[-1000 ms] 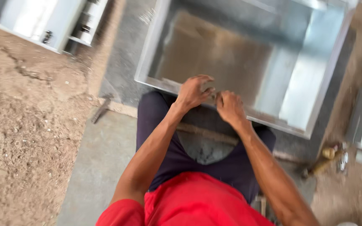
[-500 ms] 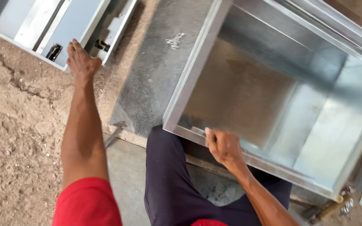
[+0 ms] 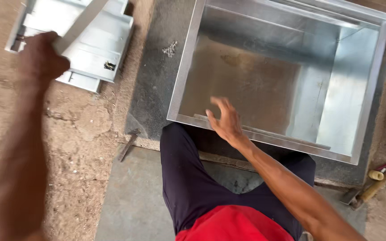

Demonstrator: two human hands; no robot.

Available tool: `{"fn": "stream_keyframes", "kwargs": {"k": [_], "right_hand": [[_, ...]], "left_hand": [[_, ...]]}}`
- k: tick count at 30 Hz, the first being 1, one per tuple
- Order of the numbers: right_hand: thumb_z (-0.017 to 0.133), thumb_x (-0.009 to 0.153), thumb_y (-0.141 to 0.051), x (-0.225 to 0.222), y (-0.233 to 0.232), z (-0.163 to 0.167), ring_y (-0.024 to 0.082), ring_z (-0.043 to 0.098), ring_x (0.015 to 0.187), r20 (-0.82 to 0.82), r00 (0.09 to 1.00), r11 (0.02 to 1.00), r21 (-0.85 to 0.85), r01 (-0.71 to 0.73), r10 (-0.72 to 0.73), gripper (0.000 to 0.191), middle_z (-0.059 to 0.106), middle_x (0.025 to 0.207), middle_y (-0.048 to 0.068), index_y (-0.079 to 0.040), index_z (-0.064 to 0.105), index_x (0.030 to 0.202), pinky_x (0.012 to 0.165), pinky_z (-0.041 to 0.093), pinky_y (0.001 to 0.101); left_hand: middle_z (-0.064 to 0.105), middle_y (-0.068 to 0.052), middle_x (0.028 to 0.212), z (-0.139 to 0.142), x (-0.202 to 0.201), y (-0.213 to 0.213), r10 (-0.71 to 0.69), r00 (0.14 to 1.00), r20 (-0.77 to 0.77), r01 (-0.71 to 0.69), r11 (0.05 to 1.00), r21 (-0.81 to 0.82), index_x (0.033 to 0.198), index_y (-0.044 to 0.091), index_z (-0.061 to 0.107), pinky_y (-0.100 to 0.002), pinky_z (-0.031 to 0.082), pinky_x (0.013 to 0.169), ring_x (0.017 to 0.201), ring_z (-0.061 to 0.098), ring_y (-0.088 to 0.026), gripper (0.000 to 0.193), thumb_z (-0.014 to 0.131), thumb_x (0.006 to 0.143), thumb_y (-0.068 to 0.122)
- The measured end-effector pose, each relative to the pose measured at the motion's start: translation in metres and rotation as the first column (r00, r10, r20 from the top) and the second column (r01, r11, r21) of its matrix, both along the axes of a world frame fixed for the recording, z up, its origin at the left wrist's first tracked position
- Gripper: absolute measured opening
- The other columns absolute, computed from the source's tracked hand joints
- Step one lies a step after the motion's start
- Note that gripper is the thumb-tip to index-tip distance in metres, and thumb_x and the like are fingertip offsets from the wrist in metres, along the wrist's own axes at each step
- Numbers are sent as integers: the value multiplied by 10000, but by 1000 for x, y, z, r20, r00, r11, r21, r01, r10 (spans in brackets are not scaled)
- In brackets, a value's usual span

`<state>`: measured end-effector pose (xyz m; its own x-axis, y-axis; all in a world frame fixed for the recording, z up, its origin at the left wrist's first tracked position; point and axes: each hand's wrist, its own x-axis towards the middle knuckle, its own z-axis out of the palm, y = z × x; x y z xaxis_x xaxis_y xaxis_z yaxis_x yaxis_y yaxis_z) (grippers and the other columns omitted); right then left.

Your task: The person sits on the ground and assembles a rectangular metal frame. They use a large metal bender to bend the edges of the frame and a hammer to secure the corners and attach a metal latch.

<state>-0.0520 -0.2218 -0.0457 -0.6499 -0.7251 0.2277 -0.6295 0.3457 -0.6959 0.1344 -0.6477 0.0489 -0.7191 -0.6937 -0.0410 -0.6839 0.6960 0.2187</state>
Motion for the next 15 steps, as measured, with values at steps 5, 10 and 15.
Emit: {"fn": "stream_keyframes", "kwargs": {"k": [5,10,15], "right_hand": [[834,857,-348,0,-20,76,364,435,1339,-352,926,959,-283,31,-134,837,520,1390,262,-11,395,1485,1127,367,548],[804,895,-515,14,53,98,224,788,869,241,970,901,-415,128,-27,714,771,1039,150,22,575,1306,767,670,381],[783,832,-547,-21,162,39,183,720,715,522,797,838,-251,485,-305,680,749,856,120,67,663,1097,630,599,299]], "left_hand": [[717,-162,963,129,-5,45,-326,937,129,345,796,-497,1192,13,673,-381,565,758,824,693,-255,521,787,686,51],[660,-102,860,131,-7,167,-414,736,-535,-30,770,-637,1029,28,639,-385,531,721,774,635,-224,321,786,796,194],[602,-43,757,-23,-65,290,50,714,-698,142,966,214,866,44,606,-388,497,685,725,577,-193,346,785,907,337]]}}
